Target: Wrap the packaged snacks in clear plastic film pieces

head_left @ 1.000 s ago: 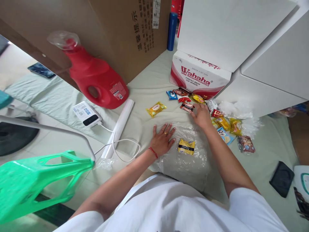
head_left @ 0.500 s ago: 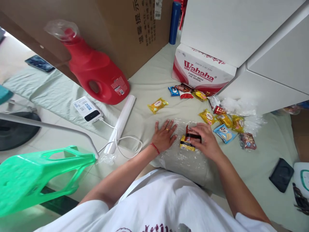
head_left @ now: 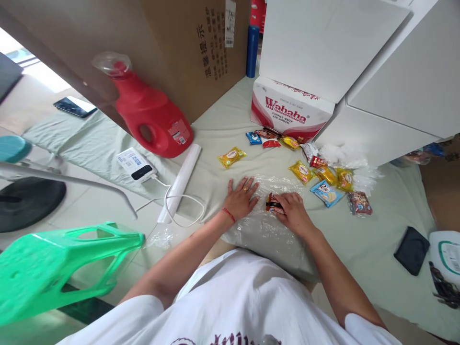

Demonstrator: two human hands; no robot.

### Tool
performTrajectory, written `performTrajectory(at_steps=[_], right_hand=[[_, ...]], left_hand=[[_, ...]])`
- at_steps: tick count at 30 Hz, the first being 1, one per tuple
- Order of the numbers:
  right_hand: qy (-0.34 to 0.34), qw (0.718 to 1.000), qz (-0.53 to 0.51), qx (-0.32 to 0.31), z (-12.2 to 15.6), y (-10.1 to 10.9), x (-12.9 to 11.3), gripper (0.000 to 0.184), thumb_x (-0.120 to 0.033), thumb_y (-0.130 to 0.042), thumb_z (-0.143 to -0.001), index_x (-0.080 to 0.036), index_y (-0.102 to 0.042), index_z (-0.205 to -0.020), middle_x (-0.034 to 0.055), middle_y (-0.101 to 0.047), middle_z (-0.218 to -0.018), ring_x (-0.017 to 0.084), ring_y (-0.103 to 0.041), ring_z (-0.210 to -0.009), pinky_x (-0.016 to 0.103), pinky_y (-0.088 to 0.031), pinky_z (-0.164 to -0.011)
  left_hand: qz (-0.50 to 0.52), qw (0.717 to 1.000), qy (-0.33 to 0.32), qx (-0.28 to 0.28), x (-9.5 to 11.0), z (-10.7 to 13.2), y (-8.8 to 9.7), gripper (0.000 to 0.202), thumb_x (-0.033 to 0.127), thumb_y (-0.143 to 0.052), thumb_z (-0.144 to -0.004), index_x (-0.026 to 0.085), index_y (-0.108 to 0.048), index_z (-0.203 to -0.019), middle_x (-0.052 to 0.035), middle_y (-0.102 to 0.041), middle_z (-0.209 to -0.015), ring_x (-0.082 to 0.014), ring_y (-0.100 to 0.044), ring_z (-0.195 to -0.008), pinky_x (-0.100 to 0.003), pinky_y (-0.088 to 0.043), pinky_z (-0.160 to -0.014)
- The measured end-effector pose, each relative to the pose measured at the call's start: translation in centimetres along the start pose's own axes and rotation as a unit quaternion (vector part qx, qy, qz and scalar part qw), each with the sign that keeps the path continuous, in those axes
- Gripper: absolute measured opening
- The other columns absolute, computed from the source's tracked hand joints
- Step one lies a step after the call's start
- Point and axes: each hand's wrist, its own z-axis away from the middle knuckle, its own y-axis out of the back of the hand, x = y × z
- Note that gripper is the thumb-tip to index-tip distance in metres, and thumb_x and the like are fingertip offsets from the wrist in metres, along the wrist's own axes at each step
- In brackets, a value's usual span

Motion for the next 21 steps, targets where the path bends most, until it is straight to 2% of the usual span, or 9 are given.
performTrajectory(at_steps=[4,7,9,11,14,16,18,19,21], right_hand=[[0.012,0.999,-0.011,0.045,-0.5,-0.2,-0.5,0.052,-0.037,-0.062,-0.098,-0.024,-0.055,-0.148,0.0163,-0.062,-0.138,0.034,-0.050,-0.135,0.061,-0.025,-0.123],[0.024,1.000,-0.005,0.019,-1.1,-1.2,-1.1,0.053,-0.032,-0.064,-0.097,-0.027,-0.055,-0.149,0.0155,-0.064,-0.137,0.035,-0.047,-0.140,0.065,-0.020,-0.124],[0.019,1.000,-0.005,-0.003,-1.2,-1.7,-1.3,0.057,-0.033,-0.067,-0.095,-0.027,-0.054,-0.150,0.0155,-0.063,-0.138,0.037,-0.044,-0.144,0.067,-0.018,-0.124],[0.017,1.000,-0.019,-0.010,-0.9,-1.9,-1.3,0.067,-0.040,-0.070,-0.094,-0.026,-0.048,-0.155,0.0159,-0.060,-0.144,0.038,-0.039,-0.148,0.068,-0.017,-0.124],[0.021,0.999,-0.048,0.008,-0.1,-1.7,-1.3,0.079,-0.054,-0.070,-0.092,-0.023,-0.041,-0.159,0.0170,-0.053,-0.153,0.038,-0.033,-0.152,0.066,-0.017,-0.125],[0.013,0.998,-0.056,0.027,0.2,-1.8,-1.6,0.070,-0.054,-0.065,-0.096,-0.022,-0.046,-0.156,0.0167,-0.053,-0.152,0.036,-0.034,-0.151,0.064,-0.018,-0.125],[-0.003,0.997,-0.059,0.041,0.3,-2.3,-1.9,0.056,-0.047,-0.059,-0.100,-0.021,-0.053,-0.150,0.0161,-0.056,-0.148,0.035,-0.038,-0.149,0.062,-0.021,-0.125],[-0.012,0.997,-0.062,0.047,0.3,-2.8,-2.1,0.052,-0.044,-0.058,-0.101,-0.021,-0.055,-0.148,0.0160,-0.057,-0.147,0.034,-0.040,-0.147,0.060,-0.023,-0.124],[-0.027,0.995,-0.072,0.061,0.2,-3.7,-2.3,0.050,-0.041,-0.056,-0.102,-0.021,-0.056,-0.148,0.0160,-0.058,-0.145,0.032,-0.043,-0.144,0.058,-0.027,-0.122]], left_hand=[[0.003,1.000,0.002,-0.002,0.1,0.0,0.1,0.058,0.050,-0.033,-0.107,0.029,-0.044,-0.160,-0.0090,-0.036,-0.170,-0.0298,-0.031,-0.159,-0.071,-0.008,-0.127],[0.017,1.000,0.003,0.005,-0.1,0.0,0.3,0.058,0.048,-0.035,-0.106,0.028,-0.043,-0.160,-0.0103,-0.035,-0.170,-0.0295,-0.033,-0.158,-0.067,-0.011,-0.128],[0.041,0.999,0.012,0.032,-0.5,0.2,0.4,0.059,0.046,-0.037,-0.106,0.024,-0.043,-0.160,-0.0125,-0.035,-0.171,-0.0290,-0.034,-0.157,-0.062,-0.019,-0.128],[0.065,0.993,0.051,0.085,-0.7,0.6,0.6,0.058,0.044,-0.037,-0.105,0.017,-0.047,-0.156,-0.0165,-0.039,-0.168,-0.0294,-0.034,-0.157,-0.056,-0.027,-0.126],[0.054,0.974,0.156,0.153,-0.4,1.6,0.7,0.050,0.041,-0.041,-0.103,0.011,-0.062,-0.137,-0.0224,-0.047,-0.160,-0.0360,-0.031,-0.157,-0.059,-0.030,-0.124],[0.031,0.970,0.189,0.149,0.1,2.3,0.8,0.043,0.042,-0.051,-0.099,0.013,-0.068,-0.125,-0.0238,-0.046,-0.160,-0.0420,-0.026,-0.158,-0.065,-0.028,-0.123],[0.033,0.977,0.169,0.129,0.8,2.8,0.8,0.033,0.041,-0.061,-0.092,0.016,-0.070,-0.112,-0.0216,-0.043,-0.162,-0.0442,-0.024,-0.158,-0.067,-0.027,-0.123],[0.051,0.980,0.149,0.123,1.1,2.8,0.8,0.025,0.037,-0.064,-0.090,0.017,-0.070,-0.103,-0.0200,-0.045,-0.161,-0.0431,-0.027,-0.157,-0.065,-0.030,-0.122],[0.123,0.978,0.122,0.114,1.4,2.7,0.9,0.009,0.028,-0.062,-0.088,0.020,-0.064,-0.087,-0.0184,-0.056,-0.149,-0.0376,-0.046,-0.146,-0.057,-0.042,-0.116]])
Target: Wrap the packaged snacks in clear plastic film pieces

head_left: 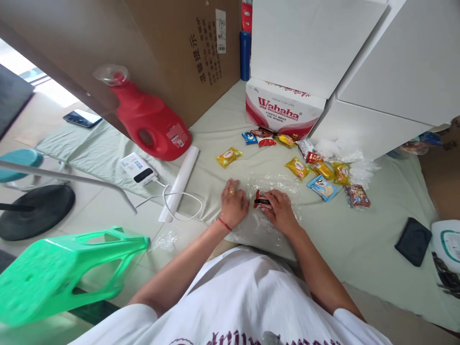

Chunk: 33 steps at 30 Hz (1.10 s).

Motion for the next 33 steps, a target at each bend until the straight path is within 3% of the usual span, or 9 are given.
performTrajectory(at_steps=[4,7,11,14,23,25,27,30,33], right_hand=[[-0.014,0.999,-0.019,0.026,0.2,-1.2,0.1,0.050,-0.042,-0.055,-0.102,-0.025,-0.054,-0.149,0.0150,-0.057,-0.145,0.032,-0.047,-0.139,0.060,-0.027,-0.122],[-0.012,0.999,-0.019,0.027,0.4,-1.2,0.2,0.049,-0.042,-0.054,-0.102,-0.026,-0.055,-0.149,0.0146,-0.057,-0.145,0.031,-0.048,-0.138,0.058,-0.027,-0.122],[-0.001,1.000,-0.021,0.021,0.4,-0.9,0.3,0.048,-0.041,-0.056,-0.102,-0.024,-0.057,-0.147,0.0139,-0.058,-0.144,0.030,-0.046,-0.140,0.055,-0.028,-0.122],[0.003,0.999,-0.036,0.016,0.3,-0.6,0.5,0.047,-0.041,-0.057,-0.101,-0.025,-0.058,-0.146,0.0130,-0.059,-0.143,0.030,-0.046,-0.140,0.054,-0.029,-0.121],[-0.003,0.999,-0.041,0.002,0.2,-0.1,0.4,0.045,-0.037,-0.059,-0.100,-0.025,-0.060,-0.143,0.0122,-0.059,-0.144,0.030,-0.048,-0.138,0.054,-0.028,-0.122],[-0.003,0.999,-0.036,-0.005,0.1,0.1,0.4,0.046,-0.037,-0.059,-0.099,-0.025,-0.060,-0.144,0.0125,-0.059,-0.144,0.031,-0.047,-0.139,0.056,-0.027,-0.122],[-0.003,1.000,-0.027,-0.013,0.0,0.2,0.3,0.046,-0.036,-0.060,-0.099,-0.025,-0.060,-0.144,0.0130,-0.060,-0.144,0.032,-0.045,-0.141,0.058,-0.026,-0.122],[-0.007,1.000,-0.011,-0.023,-0.4,0.5,0.1,0.046,-0.036,-0.061,-0.099,-0.026,-0.061,-0.144,0.0136,-0.060,-0.144,0.035,-0.043,-0.144,0.063,-0.024,-0.122],[-0.009,1.000,-0.002,-0.015,-0.2,1.7,-0.4,0.051,-0.038,-0.062,-0.098,-0.026,-0.056,-0.148,0.0150,-0.056,-0.149,0.038,-0.041,-0.146,0.069,-0.023,-0.121]], left_hand=[[0.235,0.967,0.084,-0.050,0.5,-0.9,0.3,0.016,0.024,-0.058,-0.088,0.024,-0.046,-0.077,-0.0062,-0.069,-0.098,-0.0209,-0.072,-0.088,-0.035,-0.057,-0.077],[0.400,0.880,0.241,-0.089,1.0,-1.6,0.7,0.023,0.032,-0.066,-0.089,0.024,-0.045,-0.086,0.0016,-0.064,-0.085,-0.0113,-0.059,-0.052,-0.025,-0.043,-0.050],[0.489,0.788,0.352,-0.127,1.1,-2.6,1.4,0.042,0.028,-0.086,-0.075,0.021,-0.055,-0.103,0.0039,-0.062,-0.074,-0.0064,-0.042,-0.042,-0.022,-0.027,-0.045],[0.499,0.781,0.360,-0.106,0.2,-3.4,2.1,0.043,0.018,-0.086,-0.068,0.020,-0.057,-0.099,0.0059,-0.059,-0.068,-0.0058,-0.039,-0.044,-0.021,-0.025,-0.046],[0.414,0.815,0.391,0.109,-4.2,-2.3,3.3,0.048,0.011,-0.072,-0.058,0.022,-0.047,-0.097,0.0073,-0.048,-0.080,-0.0075,-0.044,-0.058,-0.022,-0.038,-0.056],[0.341,0.865,0.323,0.179,-4.3,-1.6,4.1,0.043,0.012,-0.069,-0.059,0.021,-0.052,-0.098,0.0031,-0.053,-0.088,-0.0108,-0.051,-0.070,-0.024,-0.045,-0.063],[0.268,0.925,0.172,0.209,-3.7,-1.1,5.3,0.037,0.012,-0.063,-0.064,0.021,-0.060,-0.100,-0.0028,-0.060,-0.101,-0.0168,-0.060,-0.088,-0.029,-0.052,-0.075],[0.225,0.965,-0.085,0.108,-1.6,-1.1,7.1,0.036,0.007,-0.052,-0.072,0.022,-0.068,-0.101,-0.0065,-0.068,-0.114,-0.0219,-0.064,-0.109,-0.039,-0.055,-0.094],[0.216,0.947,-0.237,-0.027,0.3,-1.6,7.8,0.043,0.002,-0.047,-0.074,0.023,-0.072,-0.103,-0.0067,-0.074,-0.114,-0.0218,-0.067,-0.111,-0.041,-0.057,-0.099]])
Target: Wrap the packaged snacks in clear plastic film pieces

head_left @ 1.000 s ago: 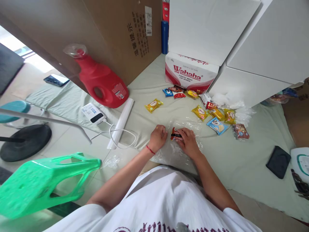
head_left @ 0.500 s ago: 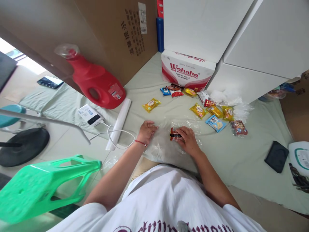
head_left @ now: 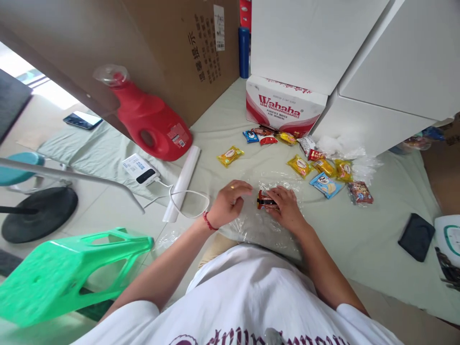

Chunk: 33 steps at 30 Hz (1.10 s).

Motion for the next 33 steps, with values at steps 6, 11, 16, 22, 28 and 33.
performTrajectory(at_steps=[6,11,16,22,28,33], right_hand=[[0.090,0.993,-0.081,0.011,5.7,4.3,-0.6,0.048,-0.037,-0.062,-0.101,-0.026,-0.054,-0.147,0.0138,-0.058,-0.144,0.030,-0.049,-0.140,0.053,-0.042,-0.118],[0.105,0.989,-0.094,-0.054,11.7,2.8,1.0,0.047,-0.040,-0.069,-0.097,-0.024,-0.060,-0.140,0.0159,-0.061,-0.141,0.032,-0.055,-0.134,0.053,-0.051,-0.110],[0.079,0.989,-0.127,-0.015,11.4,1.5,1.9,0.017,-0.024,-0.052,-0.105,-0.023,-0.070,-0.104,0.0110,-0.072,-0.117,0.025,-0.065,-0.116,0.045,-0.056,-0.099],[0.005,0.983,-0.172,-0.067,6.6,6.4,1.8,0.029,-0.040,-0.045,-0.108,-0.023,-0.065,-0.097,0.0058,-0.071,-0.090,0.019,-0.066,-0.085,0.032,-0.053,-0.078],[-0.119,0.955,-0.260,-0.082,1.4,7.8,3.6,0.036,-0.055,-0.054,-0.099,-0.022,-0.063,-0.091,0.0003,-0.065,-0.077,0.016,-0.060,-0.069,0.028,-0.049,-0.067],[-0.184,0.914,-0.345,-0.108,-1.0,7.2,4.6,0.037,-0.058,-0.066,-0.084,-0.022,-0.062,-0.084,-0.0007,-0.062,-0.075,0.016,-0.059,-0.070,0.029,-0.055,-0.065]], left_hand=[[0.024,0.975,-0.063,-0.214,-1.2,2.9,0.7,0.062,0.010,-0.052,-0.080,0.022,-0.056,-0.141,-0.0123,-0.067,-0.139,-0.0266,-0.064,-0.127,-0.044,-0.055,-0.108],[-0.050,0.949,-0.071,-0.302,-3.4,7.8,1.7,0.081,0.044,-0.078,-0.082,0.022,-0.047,-0.153,-0.0234,-0.046,-0.159,-0.0411,-0.049,-0.144,-0.060,-0.045,-0.117],[-0.054,0.954,-0.063,-0.289,-4.5,8.6,1.1,0.024,0.037,-0.061,-0.099,0.022,-0.073,-0.113,-0.0180,-0.057,-0.153,-0.0319,-0.057,-0.138,-0.052,-0.043,-0.120],[0.035,0.967,0.105,-0.229,-5.1,5.5,1.0,0.037,0.041,-0.039,-0.109,0.020,-0.069,-0.115,-0.0119,-0.076,-0.122,-0.0233,-0.072,-0.110,-0.036,-0.056,-0.097],[0.129,0.939,0.109,-0.299,-5.7,2.3,2.2,0.055,0.058,-0.065,-0.092,0.020,-0.061,-0.132,-0.0139,-0.069,-0.132,-0.0267,-0.070,-0.114,-0.036,-0.058,-0.096],[-0.033,0.939,-0.013,-0.342,-5.2,3.0,1.8,0.088,0.037,-0.087,-0.071,0.030,-0.050,-0.151,-0.0135,-0.039,-0.167,-0.0368,-0.048,-0.146,-0.049,-0.044,-0.118]])
